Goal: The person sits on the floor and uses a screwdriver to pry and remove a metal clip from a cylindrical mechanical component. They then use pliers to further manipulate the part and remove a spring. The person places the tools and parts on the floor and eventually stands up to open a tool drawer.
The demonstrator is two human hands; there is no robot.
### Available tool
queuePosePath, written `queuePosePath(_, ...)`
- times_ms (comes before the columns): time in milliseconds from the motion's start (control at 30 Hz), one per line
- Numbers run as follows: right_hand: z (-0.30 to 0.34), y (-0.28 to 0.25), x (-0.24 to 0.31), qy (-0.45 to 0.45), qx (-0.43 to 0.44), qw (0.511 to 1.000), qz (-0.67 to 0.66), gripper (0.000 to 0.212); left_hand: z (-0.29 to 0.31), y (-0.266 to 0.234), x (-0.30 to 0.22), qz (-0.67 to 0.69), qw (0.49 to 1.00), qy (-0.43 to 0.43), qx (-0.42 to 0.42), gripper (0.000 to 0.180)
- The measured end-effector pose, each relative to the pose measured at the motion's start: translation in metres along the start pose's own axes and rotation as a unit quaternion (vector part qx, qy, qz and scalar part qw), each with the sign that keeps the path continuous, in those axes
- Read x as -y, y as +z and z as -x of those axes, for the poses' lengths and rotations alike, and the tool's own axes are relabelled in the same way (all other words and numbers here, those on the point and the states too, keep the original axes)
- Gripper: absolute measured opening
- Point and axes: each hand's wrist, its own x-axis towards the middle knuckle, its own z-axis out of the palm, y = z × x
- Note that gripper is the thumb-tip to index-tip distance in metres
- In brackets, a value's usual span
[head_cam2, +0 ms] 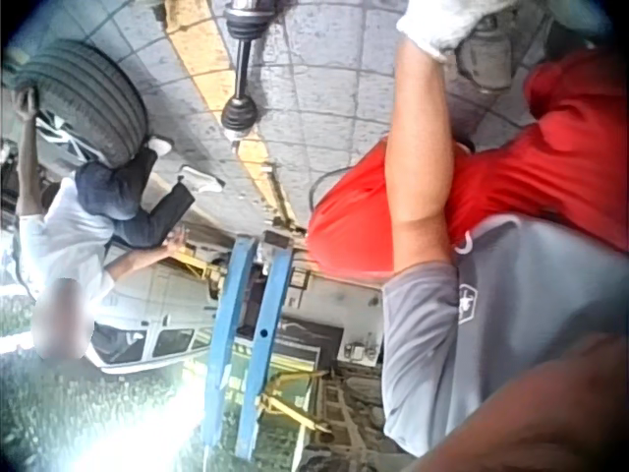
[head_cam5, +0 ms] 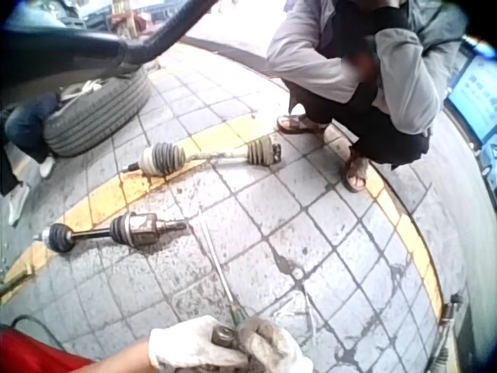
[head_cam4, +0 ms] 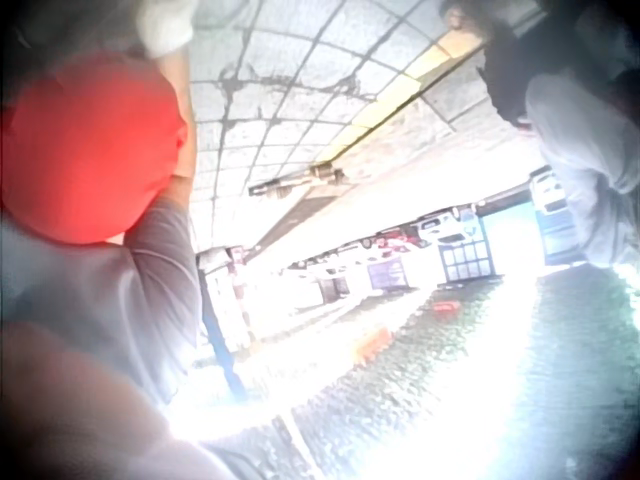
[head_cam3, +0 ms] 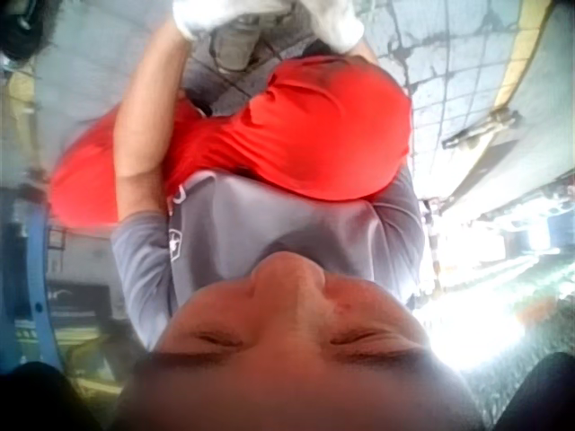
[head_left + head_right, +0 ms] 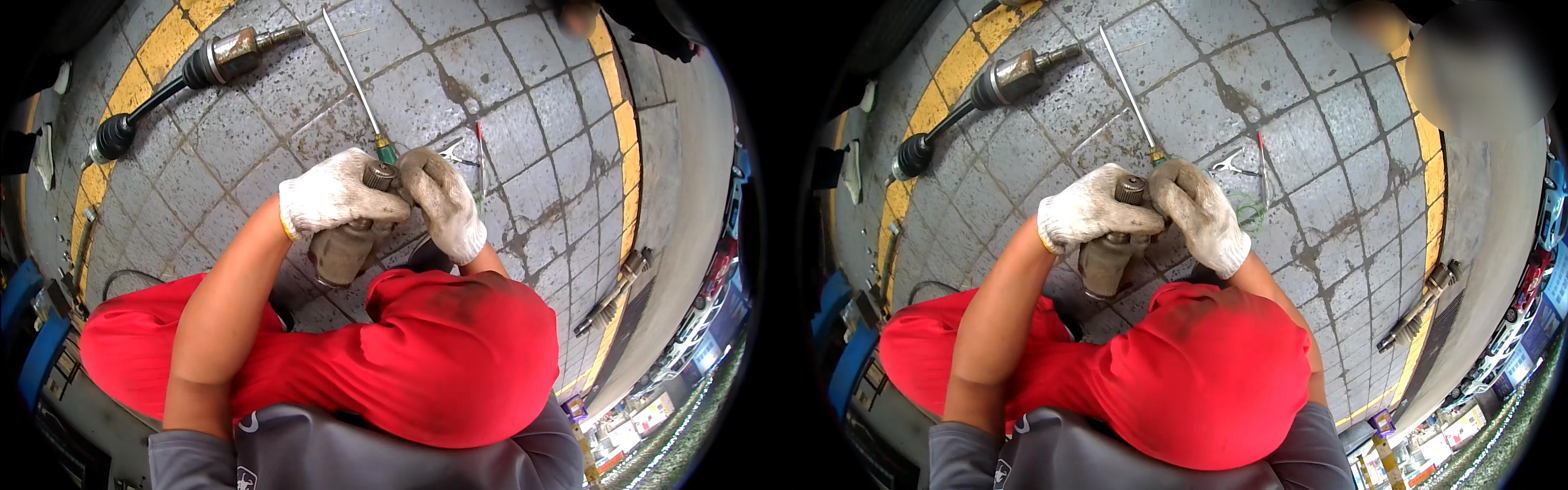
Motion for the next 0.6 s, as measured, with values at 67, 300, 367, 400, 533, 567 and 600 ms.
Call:
queuePosePath(67, -0.004, -0.001, 0.01, -0.004, 0.004, 1.0, 0.007, 0.026, -0.002, -0.004, 0.01, 0.041, 0.999, 0.023, 0.013, 0.025)
queuePosePath(300, -0.008, -0.015, 0.03, -0.039, 0.051, 0.994, 0.093, 0.036, -0.008, -0.001, 0.024, 0.157, 0.981, 0.096, 0.063, 0.032)
queuePosePath(367, -0.01, -0.015, 0.025, -0.061, 0.047, 0.992, 0.097, 0.042, -0.007, 0.0, 0.024, 0.167, 0.979, 0.096, 0.063, 0.034)
queuePosePath(400, -0.01, -0.015, 0.025, -0.057, 0.051, 0.993, 0.087, 0.043, -0.006, 0.0, 0.022, 0.167, 0.979, 0.099, 0.064, 0.034)
queuePosePath(533, -0.012, -0.016, 0.026, -0.08, 0.067, 0.99, 0.097, 0.044, -0.006, -0.003, 0.025, 0.194, 0.974, 0.064, 0.093, 0.035)
queuePosePath(567, -0.013, -0.016, 0.024, -0.096, 0.072, 0.987, 0.109, 0.044, -0.005, -0.002, 0.024, 0.208, 0.971, 0.059, 0.098, 0.035)
queuePosePath(600, -0.013, -0.015, 0.025, -0.079, 0.073, 0.989, 0.102, 0.042, -0.003, 0.0, 0.022, 0.222, 0.968, 0.053, 0.103, 0.035)
